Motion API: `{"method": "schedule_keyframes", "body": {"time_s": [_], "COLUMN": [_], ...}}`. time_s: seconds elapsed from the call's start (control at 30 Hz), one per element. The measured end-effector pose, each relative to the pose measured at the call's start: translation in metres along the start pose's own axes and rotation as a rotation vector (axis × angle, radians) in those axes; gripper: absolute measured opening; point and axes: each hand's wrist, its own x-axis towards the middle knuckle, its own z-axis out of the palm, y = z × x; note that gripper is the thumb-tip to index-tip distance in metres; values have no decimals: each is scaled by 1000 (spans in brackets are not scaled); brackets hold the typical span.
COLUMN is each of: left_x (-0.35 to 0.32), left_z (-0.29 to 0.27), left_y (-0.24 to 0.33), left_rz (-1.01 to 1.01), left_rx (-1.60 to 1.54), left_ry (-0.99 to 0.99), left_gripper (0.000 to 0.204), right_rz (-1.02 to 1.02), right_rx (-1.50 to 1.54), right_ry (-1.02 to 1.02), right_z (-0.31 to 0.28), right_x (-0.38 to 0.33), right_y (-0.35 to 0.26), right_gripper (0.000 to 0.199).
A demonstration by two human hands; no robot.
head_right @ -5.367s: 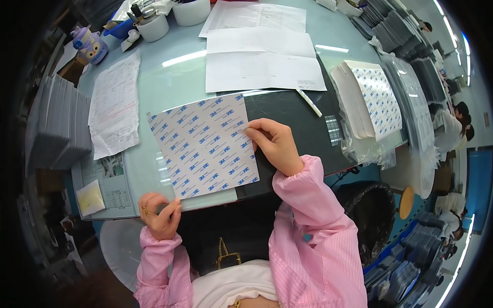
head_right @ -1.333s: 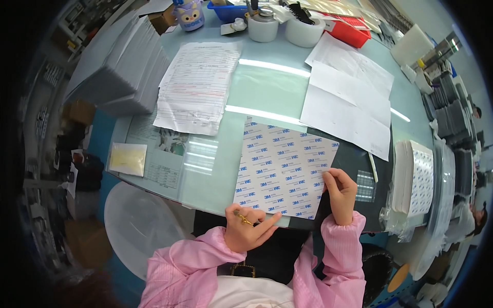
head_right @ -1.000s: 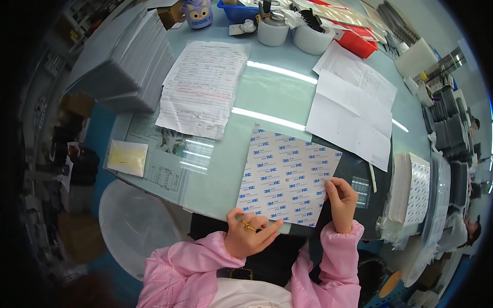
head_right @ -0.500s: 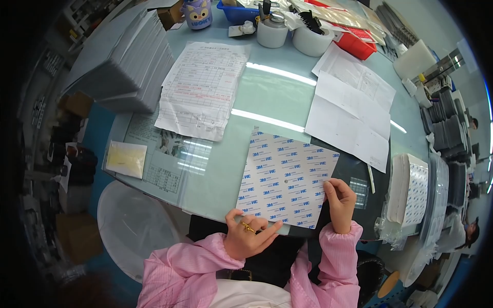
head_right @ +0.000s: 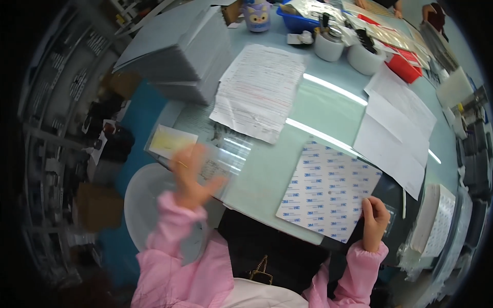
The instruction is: Folding and aligning paper sheets and adhesive labels at a manufacturing workstation.
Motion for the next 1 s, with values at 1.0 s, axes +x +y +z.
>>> {"method": "schedule_keyframes", "body": {"time_s": [1.0], "left_x": [10], "left_z": [24], "left_y": [127], "left_rz": [755], "left_rx": [-325], "left_ry": [-442], "left_gripper": [28], "right_rz": [16], "right_rx": [154], "right_ry": [-24], "right_z": [13], "right_x": [0], "right_y": [-16], "right_gripper": [15]}}
